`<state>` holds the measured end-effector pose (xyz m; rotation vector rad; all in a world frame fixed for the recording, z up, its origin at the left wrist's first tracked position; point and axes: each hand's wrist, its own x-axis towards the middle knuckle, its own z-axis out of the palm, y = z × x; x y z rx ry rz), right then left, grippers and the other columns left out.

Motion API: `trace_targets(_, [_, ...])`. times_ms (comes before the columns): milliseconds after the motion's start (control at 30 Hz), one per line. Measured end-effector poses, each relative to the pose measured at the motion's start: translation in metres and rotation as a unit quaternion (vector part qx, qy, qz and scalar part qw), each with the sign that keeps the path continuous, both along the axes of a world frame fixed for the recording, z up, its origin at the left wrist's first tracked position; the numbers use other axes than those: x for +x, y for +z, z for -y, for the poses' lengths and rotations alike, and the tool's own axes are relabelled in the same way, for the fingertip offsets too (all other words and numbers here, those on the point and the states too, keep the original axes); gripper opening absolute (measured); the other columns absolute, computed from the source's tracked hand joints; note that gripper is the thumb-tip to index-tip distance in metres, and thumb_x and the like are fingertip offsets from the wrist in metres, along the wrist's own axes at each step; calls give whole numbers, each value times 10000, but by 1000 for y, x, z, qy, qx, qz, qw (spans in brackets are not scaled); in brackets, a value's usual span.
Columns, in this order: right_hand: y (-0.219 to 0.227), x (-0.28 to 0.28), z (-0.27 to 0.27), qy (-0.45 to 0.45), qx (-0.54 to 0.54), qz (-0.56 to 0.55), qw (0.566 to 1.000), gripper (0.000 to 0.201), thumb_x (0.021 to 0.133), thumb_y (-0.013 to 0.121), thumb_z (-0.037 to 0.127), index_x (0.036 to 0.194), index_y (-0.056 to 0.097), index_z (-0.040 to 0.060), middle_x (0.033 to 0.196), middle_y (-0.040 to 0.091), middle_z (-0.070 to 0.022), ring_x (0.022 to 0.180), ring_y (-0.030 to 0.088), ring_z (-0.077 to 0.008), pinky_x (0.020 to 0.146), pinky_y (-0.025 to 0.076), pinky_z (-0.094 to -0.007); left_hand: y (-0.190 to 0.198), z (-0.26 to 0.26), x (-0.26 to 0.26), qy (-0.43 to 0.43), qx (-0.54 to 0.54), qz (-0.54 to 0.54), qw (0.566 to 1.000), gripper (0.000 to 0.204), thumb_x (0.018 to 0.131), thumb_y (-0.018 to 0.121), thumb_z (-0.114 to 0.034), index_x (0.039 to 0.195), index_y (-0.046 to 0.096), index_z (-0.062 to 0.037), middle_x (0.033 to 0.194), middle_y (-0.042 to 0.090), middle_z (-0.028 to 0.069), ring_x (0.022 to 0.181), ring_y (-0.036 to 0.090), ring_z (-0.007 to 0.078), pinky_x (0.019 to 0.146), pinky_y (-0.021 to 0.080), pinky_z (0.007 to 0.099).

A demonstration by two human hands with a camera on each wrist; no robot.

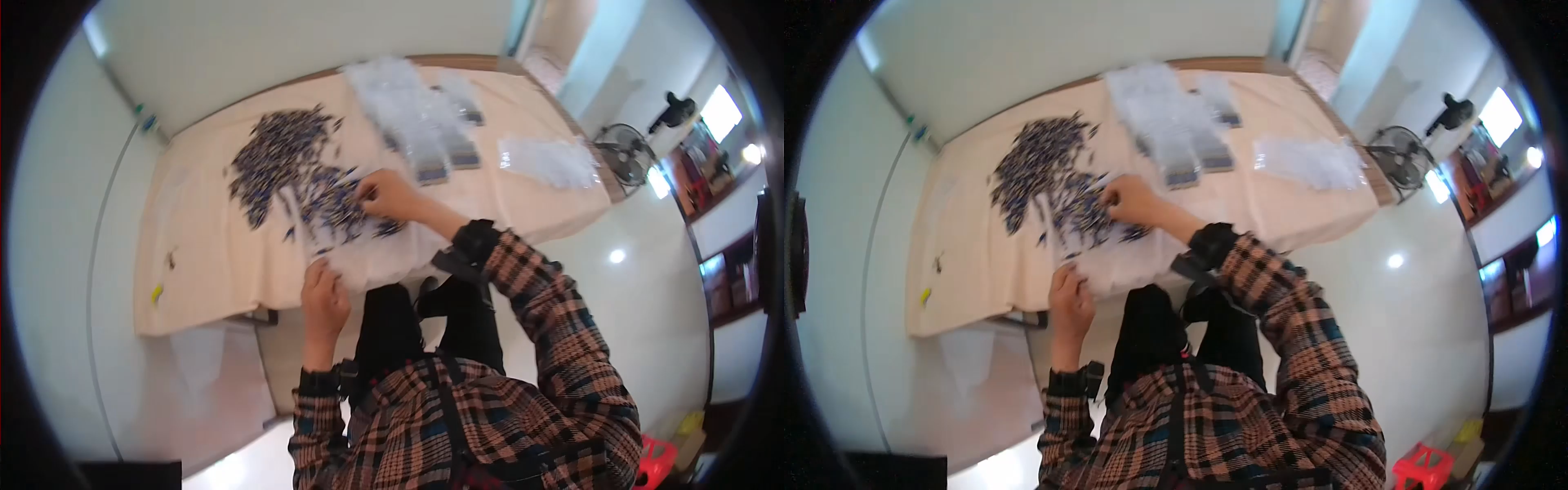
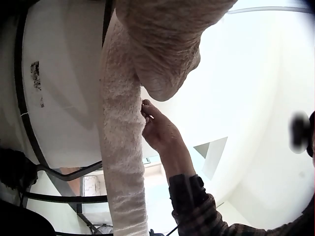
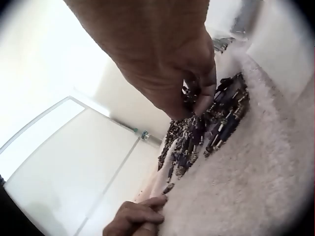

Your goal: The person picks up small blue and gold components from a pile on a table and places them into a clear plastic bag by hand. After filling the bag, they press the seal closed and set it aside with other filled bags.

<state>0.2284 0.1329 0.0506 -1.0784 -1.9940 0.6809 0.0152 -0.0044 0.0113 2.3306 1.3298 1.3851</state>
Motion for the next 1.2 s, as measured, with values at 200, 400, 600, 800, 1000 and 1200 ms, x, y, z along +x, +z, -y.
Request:
trace_targets(200, [9, -11, 5, -3, -222, -156, 962, 176, 781, 601, 33, 928, 665, -39, 709, 645, -73, 643, 621, -120, 538, 508, -265, -6, 1, -6, 5, -36, 16, 999, 116, 741, 528, 51, 842, 576, 21, 1034, 580, 231, 953, 579, 383, 816, 481, 380])
trace_targets(400, [10, -13, 6, 36, -267, -250, 930, 221, 832, 603, 35, 1036, 628, -46, 768, 636, -54, 650, 603, -94, 563, 508, -242, -1, 1, -2, 3, -28, 24, 999, 112, 741, 531, 50, 842, 574, 23, 1028, 581, 229, 948, 583, 381, 820, 483, 377])
trace_targets(600, [0, -12, 7, 57, -102, -154, 981, 226, 823, 626, 54, 1026, 641, -45, 863, 668, -70, 732, 621, -112, 634, 517, -250, -2, 1, -2, 13, -9, 22, 1000, 113, 719, 552, 45, 826, 575, 17, 1033, 579, 239, 917, 578, 390, 795, 483, 401])
trace_targets(800, [15, 11, 12, 67, -51, -95, 992, 245, 818, 632, 65, 1041, 647, -35, 934, 684, -82, 852, 630, -129, 707, 525, -269, -2, -2, -4, 7, -39, 20, 999, 112, 721, 551, 45, 828, 573, 20, 1031, 573, 239, 939, 575, 397, 803, 482, 405])
trace_targets(1000, [17, 36, 24, 6, -197, -145, 969, 244, 819, 619, 77, 1040, 653, -21, 912, 688, -96, 862, 636, -132, 796, 520, -313, -3, 1, -2, 15, -51, 24, 998, 135, 710, 551, 51, 839, 569, 18, 1027, 567, 231, 977, 566, 395, 815, 481, 412])
trace_targets(1200, [19, 54, 41, 15, -21, 119, 993, 301, 775, 680, 124, 1052, 644, 13, 957, 662, -128, 837, 642, -241, 747, 518, -341, -3, 0, -2, 17, -4, 14, 1000, 133, 729, 555, 67, 850, 575, 13, 1033, 572, 226, 925, 589, 376, 756, 495, 367])
